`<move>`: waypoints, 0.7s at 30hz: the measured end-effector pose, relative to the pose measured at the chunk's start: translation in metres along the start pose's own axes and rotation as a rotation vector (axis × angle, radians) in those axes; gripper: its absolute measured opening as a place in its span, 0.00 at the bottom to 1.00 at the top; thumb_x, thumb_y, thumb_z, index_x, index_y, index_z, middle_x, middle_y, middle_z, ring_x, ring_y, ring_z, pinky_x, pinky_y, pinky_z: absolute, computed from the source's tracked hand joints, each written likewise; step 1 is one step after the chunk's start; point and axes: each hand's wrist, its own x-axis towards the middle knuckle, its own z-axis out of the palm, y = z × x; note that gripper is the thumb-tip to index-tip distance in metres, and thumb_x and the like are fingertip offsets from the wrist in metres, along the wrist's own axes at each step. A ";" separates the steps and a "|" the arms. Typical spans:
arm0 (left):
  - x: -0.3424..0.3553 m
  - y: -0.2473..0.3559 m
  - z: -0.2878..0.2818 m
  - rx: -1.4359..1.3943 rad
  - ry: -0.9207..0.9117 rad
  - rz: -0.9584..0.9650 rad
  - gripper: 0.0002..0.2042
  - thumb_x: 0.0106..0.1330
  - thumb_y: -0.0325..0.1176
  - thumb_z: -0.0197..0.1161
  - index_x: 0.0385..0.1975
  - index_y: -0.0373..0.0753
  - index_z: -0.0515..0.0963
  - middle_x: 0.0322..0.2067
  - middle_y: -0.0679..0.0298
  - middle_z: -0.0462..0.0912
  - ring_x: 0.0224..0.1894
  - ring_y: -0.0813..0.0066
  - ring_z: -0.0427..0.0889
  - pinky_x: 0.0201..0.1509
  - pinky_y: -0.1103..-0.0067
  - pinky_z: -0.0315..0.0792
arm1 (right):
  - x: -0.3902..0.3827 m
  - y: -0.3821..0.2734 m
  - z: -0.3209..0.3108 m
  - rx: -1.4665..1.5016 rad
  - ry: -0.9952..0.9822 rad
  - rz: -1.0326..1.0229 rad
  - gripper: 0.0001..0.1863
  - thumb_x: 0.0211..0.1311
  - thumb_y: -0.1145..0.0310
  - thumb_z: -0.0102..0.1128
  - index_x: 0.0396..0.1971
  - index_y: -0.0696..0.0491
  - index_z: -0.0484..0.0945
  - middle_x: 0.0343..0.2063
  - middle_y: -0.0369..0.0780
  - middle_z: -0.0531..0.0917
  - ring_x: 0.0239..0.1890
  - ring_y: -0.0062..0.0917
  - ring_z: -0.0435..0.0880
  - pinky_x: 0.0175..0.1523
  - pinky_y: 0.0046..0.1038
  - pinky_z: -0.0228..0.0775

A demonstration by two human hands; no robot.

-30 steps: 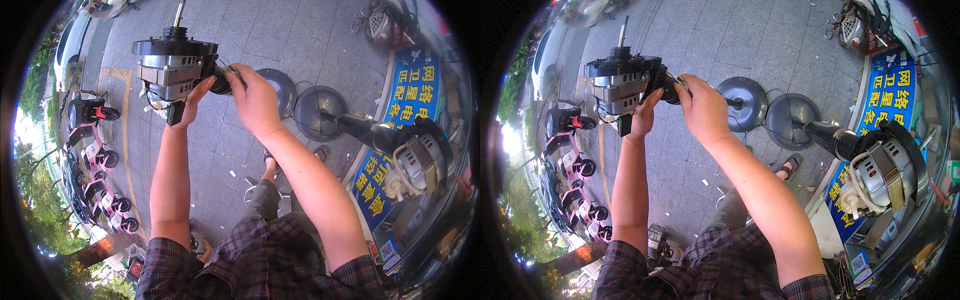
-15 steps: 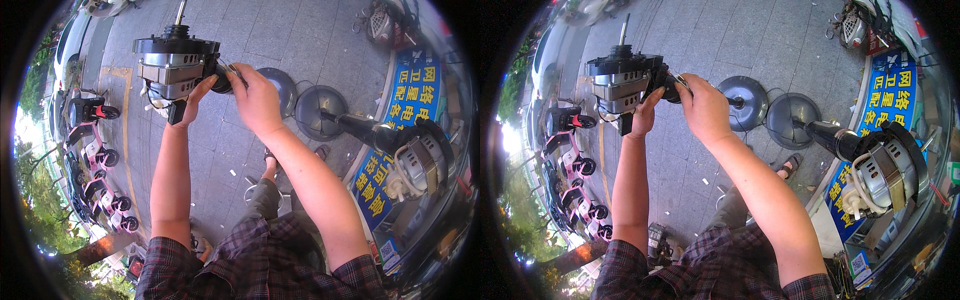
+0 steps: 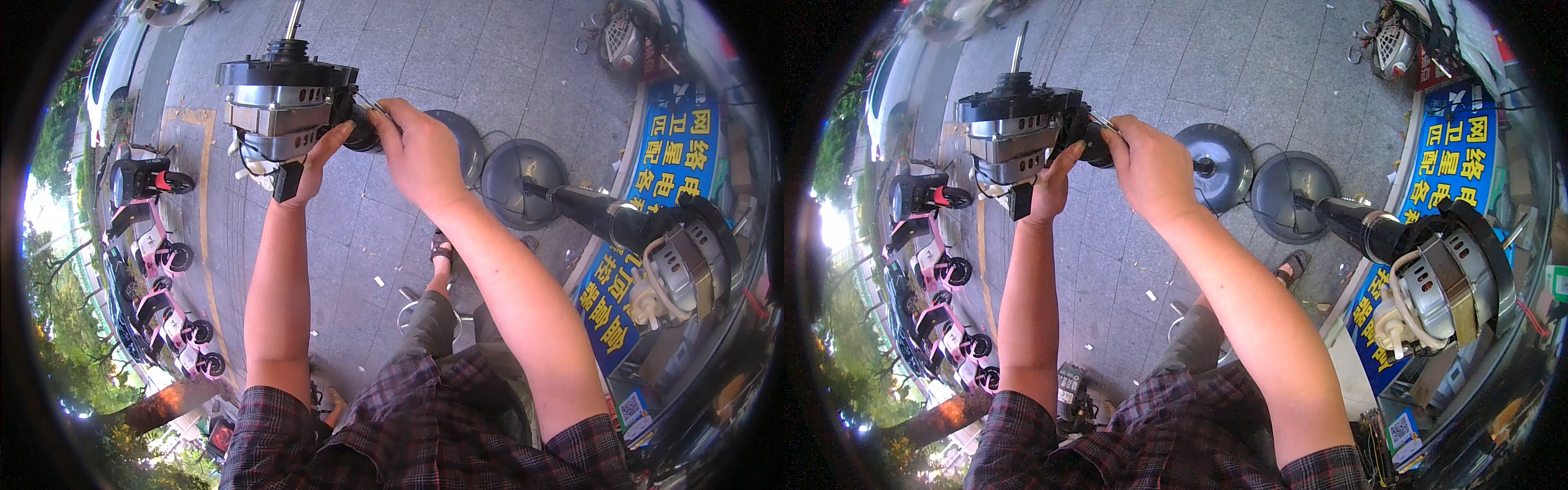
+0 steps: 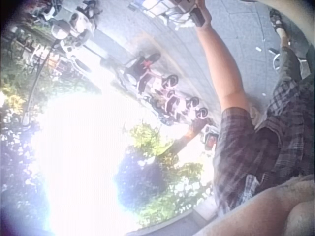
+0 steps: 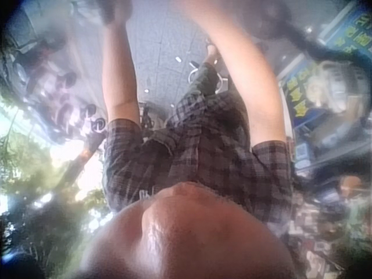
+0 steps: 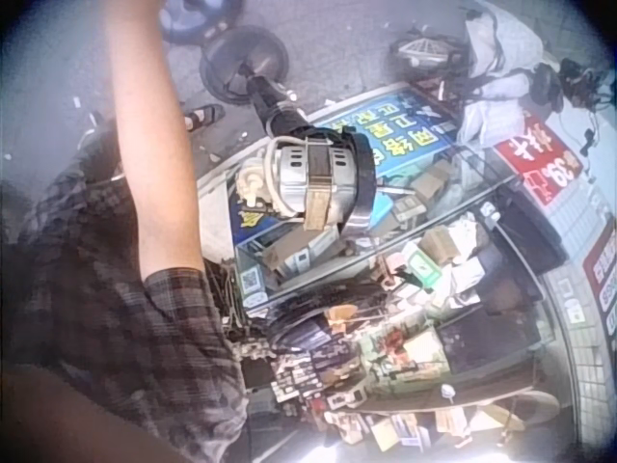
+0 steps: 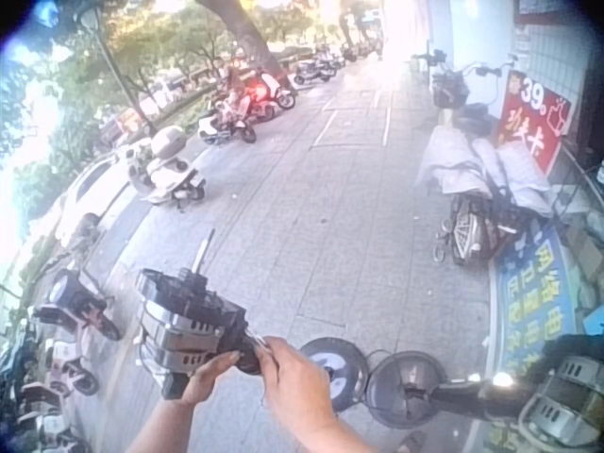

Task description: The person disassembles a standing fan motor, removes the housing, and uses a screwdriver to adjust internal components. They then move to a workbench to retrieve pliers and continue working on the motor assembly.

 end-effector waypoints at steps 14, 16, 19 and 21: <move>0.001 -0.011 -0.004 -0.011 -0.063 0.016 0.17 0.68 0.25 0.66 0.57 0.36 0.80 0.54 0.60 0.84 0.58 0.71 0.81 0.69 0.72 0.71 | 0.008 0.017 -0.015 0.590 -0.318 0.272 0.16 0.77 0.58 0.56 0.43 0.57 0.84 0.25 0.36 0.81 0.29 0.21 0.76 0.36 0.27 0.68; 0.001 -0.013 -0.003 -0.037 -0.059 -0.037 0.18 0.68 0.26 0.66 0.58 0.36 0.79 0.55 0.60 0.84 0.59 0.70 0.80 0.70 0.71 0.69 | 0.006 0.016 -0.016 0.740 -0.352 0.347 0.17 0.78 0.58 0.56 0.42 0.57 0.84 0.23 0.30 0.75 0.27 0.15 0.69 0.32 0.22 0.63; -0.008 -0.014 -0.005 -0.016 0.001 -0.043 0.18 0.68 0.28 0.69 0.57 0.36 0.79 0.53 0.60 0.83 0.54 0.71 0.81 0.62 0.73 0.74 | 0.000 0.007 -0.029 0.892 -0.431 0.428 0.16 0.79 0.58 0.54 0.43 0.54 0.83 0.21 0.26 0.69 0.25 0.11 0.63 0.28 0.18 0.54; -0.026 -0.031 -0.018 0.017 0.085 -0.093 0.17 0.69 0.30 0.69 0.57 0.37 0.79 0.52 0.60 0.82 0.52 0.72 0.80 0.60 0.74 0.76 | -0.014 0.004 -0.039 1.036 -0.478 0.496 0.15 0.79 0.57 0.54 0.44 0.54 0.82 0.21 0.26 0.67 0.24 0.10 0.63 0.28 0.18 0.52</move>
